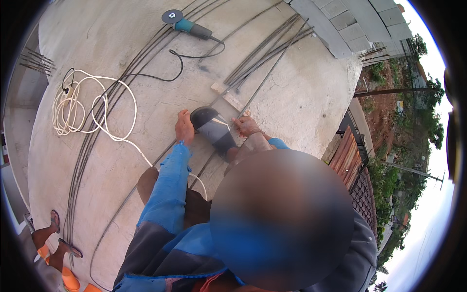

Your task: The person uses an angle grinder to cut several metal rods on a concrete floor. They repeatedly position the rods, cut them, and move the cut pieces aside.

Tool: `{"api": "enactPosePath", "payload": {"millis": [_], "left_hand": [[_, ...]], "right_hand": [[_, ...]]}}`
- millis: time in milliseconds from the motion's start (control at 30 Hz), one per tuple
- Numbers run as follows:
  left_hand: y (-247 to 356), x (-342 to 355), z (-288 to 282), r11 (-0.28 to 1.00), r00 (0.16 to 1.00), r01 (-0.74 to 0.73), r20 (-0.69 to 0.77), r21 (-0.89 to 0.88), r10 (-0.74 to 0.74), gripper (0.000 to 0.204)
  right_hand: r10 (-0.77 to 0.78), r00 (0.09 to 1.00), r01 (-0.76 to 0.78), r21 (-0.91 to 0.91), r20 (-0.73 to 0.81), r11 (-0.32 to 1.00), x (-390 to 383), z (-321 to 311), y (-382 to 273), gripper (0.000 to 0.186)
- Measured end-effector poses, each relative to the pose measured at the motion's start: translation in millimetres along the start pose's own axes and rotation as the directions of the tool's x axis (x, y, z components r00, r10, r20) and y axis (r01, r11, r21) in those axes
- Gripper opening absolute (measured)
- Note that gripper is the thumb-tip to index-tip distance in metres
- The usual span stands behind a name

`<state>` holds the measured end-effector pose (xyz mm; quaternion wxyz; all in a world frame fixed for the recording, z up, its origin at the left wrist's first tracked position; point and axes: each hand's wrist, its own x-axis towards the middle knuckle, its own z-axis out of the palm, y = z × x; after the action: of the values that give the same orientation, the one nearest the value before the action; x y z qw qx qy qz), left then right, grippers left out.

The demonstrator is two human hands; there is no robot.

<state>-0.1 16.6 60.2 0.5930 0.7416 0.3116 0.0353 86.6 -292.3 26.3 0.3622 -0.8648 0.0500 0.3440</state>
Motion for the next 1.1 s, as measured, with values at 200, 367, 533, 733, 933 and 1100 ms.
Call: {"api": "enactPosePath", "payload": {"millis": [200,367,533,733,933,1100], "left_hand": [[7.0,-3.7,-6.9,0.998,0.998,0.01,-0.067,0.069,-0.005,0.057],[4.6,-3.0,-1.8,0.99,0.996,0.089,-0.024,0.112,-0.087,0.052],[-6.1,5.8,-30.3,0.836,0.985,-0.166,0.06,0.522,0.159,0.046],[-45.9,9.6,-49.3,0.574,0.957,-0.099,-0.079,0.813,0.277,0.059],[-43.6,13.0,-52.9,0.553,0.974,-0.042,-0.09,0.832,0.209,0.068],[-35.3,15.0,-49.3,0.57,0.985,-0.031,-0.07,0.821,0.155,0.069]], "right_hand": [[0.104,0.988,-0.121,0.15,0.118,0.981,-26.2,11.6,-28.7,0.071],[-0.029,0.998,0.024,-0.08,-0.061,0.997,-44.8,12.6,-20.9,0.071],[-0.033,0.998,0.022,-0.175,-0.058,0.984,-52.7,6.2,-44.2,0.067],[-0.104,0.963,0.237,-0.589,0.25,0.772,-24.3,-38.5,-66.9,0.057],[-0.275,0.96,0.275,-0.315,0.044,0.909,-5.6,-85.6,-176.9,0.031],[-0.371,0.917,0.326,-0.263,-0.146,0.908,64.3,-97.3,-223.8,0.033]]}}
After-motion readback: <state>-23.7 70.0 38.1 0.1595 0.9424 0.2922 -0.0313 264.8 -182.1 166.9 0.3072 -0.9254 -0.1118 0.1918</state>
